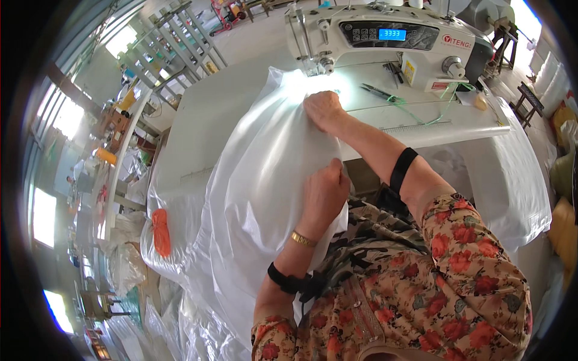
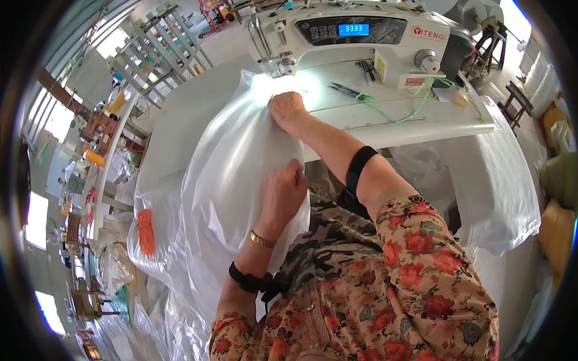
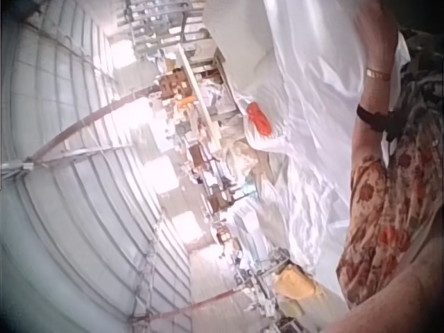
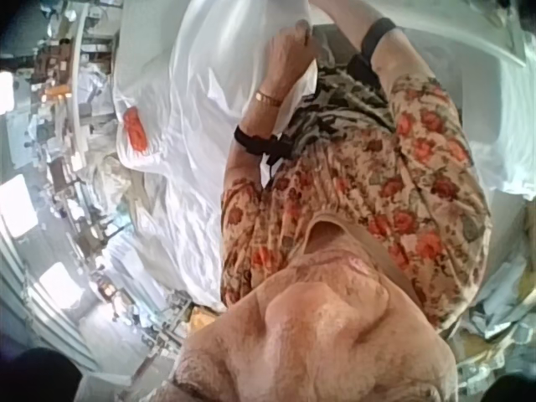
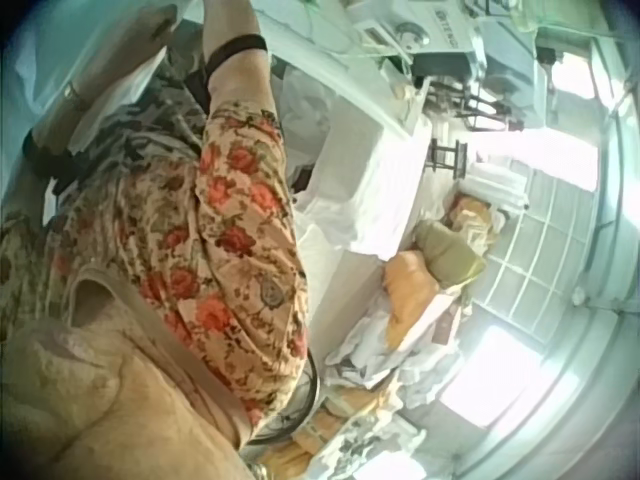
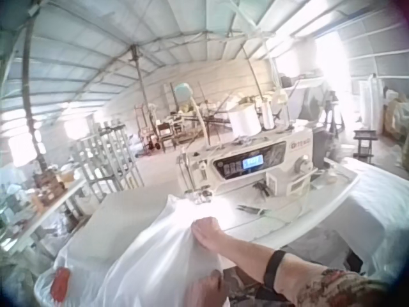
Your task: Sewing the edge of a large white plastic sheet using an industrial sewing machine.
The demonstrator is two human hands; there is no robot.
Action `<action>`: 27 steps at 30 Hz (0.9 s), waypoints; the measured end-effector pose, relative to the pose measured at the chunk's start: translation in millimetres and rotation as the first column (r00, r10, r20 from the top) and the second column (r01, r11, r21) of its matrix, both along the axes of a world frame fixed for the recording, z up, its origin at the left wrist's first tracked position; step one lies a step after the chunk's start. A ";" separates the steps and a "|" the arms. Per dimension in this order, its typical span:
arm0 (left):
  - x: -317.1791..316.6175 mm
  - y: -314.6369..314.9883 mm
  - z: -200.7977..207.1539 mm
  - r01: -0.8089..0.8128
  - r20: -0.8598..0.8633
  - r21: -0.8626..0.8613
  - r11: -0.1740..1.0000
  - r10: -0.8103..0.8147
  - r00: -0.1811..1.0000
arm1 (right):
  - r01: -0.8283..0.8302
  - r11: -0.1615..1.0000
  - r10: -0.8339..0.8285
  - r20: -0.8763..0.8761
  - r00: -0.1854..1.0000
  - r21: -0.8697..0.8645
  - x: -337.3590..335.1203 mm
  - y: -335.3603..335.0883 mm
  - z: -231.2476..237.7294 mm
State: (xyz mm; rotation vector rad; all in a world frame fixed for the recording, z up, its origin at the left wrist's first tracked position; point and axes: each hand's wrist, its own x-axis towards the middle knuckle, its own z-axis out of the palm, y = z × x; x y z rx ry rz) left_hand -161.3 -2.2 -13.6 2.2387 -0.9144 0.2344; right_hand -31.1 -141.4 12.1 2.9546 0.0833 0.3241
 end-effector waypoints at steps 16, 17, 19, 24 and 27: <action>-21.5 -14.3 -21.7 -0.021 0.012 -0.125 0.992 0.023 1.000 | 0.079 0.970 -0.085 0.019 0.996 0.229 -73.7 6.5 -9.7; -20.0 -13.8 -22.3 -0.006 0.038 -0.123 0.992 0.011 0.999 | 0.039 0.979 -0.047 0.039 0.998 0.202 -73.1 6.0 -9.3; -16.4 -11.4 -25.7 -0.001 0.034 -0.104 0.995 0.004 0.999 | 0.000 0.985 -0.010 0.059 0.998 0.173 -71.6 8.7 -6.7; -0.8 -9.8 -19.6 -0.006 0.053 -0.032 0.999 0.008 0.999 | -0.028 0.983 0.015 0.076 0.997 0.180 -57.6 2.3 -9.4; 14.3 -11.2 -5.1 -0.018 0.079 0.064 0.998 0.013 0.997 | -0.019 0.971 -0.002 0.087 0.996 0.238 -36.3 -7.1 -13.5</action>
